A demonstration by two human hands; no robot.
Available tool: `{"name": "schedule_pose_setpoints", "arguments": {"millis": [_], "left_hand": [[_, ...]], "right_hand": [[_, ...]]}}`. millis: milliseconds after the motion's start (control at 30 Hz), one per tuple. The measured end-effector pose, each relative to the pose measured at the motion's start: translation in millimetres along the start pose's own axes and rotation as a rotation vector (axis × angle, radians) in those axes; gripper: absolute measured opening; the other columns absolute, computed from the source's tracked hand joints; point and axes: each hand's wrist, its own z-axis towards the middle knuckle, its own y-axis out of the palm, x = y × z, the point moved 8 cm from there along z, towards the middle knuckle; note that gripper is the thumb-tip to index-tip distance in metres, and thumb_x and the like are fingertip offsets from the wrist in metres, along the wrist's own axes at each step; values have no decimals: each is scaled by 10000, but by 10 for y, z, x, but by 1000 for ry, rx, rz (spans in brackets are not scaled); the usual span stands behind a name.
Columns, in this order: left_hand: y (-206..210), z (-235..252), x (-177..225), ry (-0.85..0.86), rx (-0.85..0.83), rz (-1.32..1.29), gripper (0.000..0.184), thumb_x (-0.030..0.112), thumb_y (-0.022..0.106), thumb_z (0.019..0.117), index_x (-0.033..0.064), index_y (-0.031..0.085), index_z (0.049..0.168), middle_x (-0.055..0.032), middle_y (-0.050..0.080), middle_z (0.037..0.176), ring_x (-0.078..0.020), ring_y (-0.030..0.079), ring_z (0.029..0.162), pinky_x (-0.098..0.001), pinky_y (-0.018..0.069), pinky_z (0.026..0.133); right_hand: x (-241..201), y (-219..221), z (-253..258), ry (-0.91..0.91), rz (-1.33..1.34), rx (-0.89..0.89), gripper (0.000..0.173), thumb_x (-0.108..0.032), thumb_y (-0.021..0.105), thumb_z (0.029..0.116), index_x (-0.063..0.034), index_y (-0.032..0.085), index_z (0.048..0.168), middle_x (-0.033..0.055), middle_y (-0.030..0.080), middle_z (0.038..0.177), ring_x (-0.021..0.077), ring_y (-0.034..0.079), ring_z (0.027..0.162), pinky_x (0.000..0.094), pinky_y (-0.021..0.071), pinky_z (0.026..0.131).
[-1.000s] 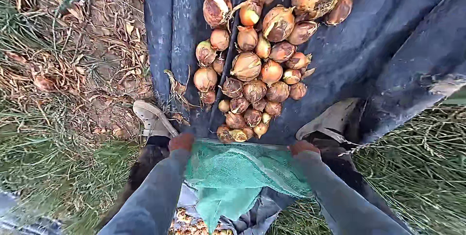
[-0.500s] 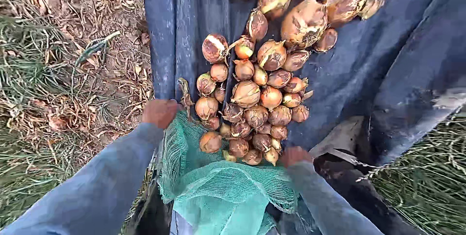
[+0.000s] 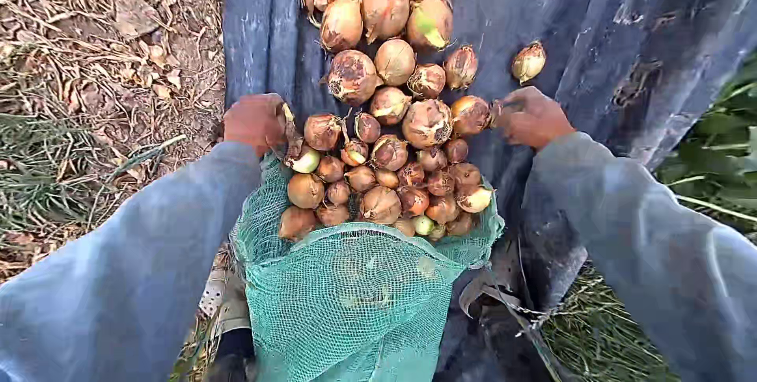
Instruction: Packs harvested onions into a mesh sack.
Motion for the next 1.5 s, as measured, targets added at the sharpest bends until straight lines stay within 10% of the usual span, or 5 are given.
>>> {"name": "schedule_pose_setpoints", "arguments": {"millis": [167, 367, 667, 1233, 1500], "left_hand": [[-221, 326, 511, 47, 124, -854, 483, 407, 511, 1068, 91, 539, 1433, -176, 628, 1329, -307, 653, 1163, -546, 548, 951], [22, 491, 910, 38, 328, -732, 587, 414, 693, 939, 32, 534, 1355, -164, 645, 1256, -264, 655, 1141, -502, 534, 992], [339, 287, 1348, 274, -328, -497, 429, 403, 511, 1062, 83, 694, 1281, -142, 685, 1287, -270, 643, 1210, -555, 480, 1062], [2261, -3061, 846, 168, -975, -123, 861, 474, 683, 963, 219, 239, 1655, -204, 385, 1619, -437, 440, 1439, -663, 387, 1135], [626, -1503, 632, -9, 318, -216, 514, 275, 638, 997, 82, 549, 1465, -279, 505, 1461, -475, 489, 1349, -624, 438, 1079]], "right_hand": [[-831, 119, 281, -111, 358, -126, 832, -518, 662, 966, -237, 260, 1639, 177, 546, 1499, 358, 559, 1341, 618, 459, 1073], [-944, 457, 345, -148, 10, -4, 812, -807, 587, 844, -386, 427, 1519, 291, 595, 1362, 530, 567, 1239, 760, 447, 939], [-1014, 880, -96, -342, -137, -349, 654, -703, 575, 937, -331, 550, 1474, 112, 673, 1355, 360, 619, 1269, 701, 448, 1039], [96, 2760, -3312, -255, -329, -1009, 710, -604, 708, 877, -219, 589, 1462, 213, 342, 1642, 521, 373, 1444, 787, 370, 1048], [533, 1696, -1977, 254, -54, -124, 566, -403, 625, 1005, -136, 510, 1491, 344, 521, 1421, 545, 635, 1119, 709, 526, 868]]}}
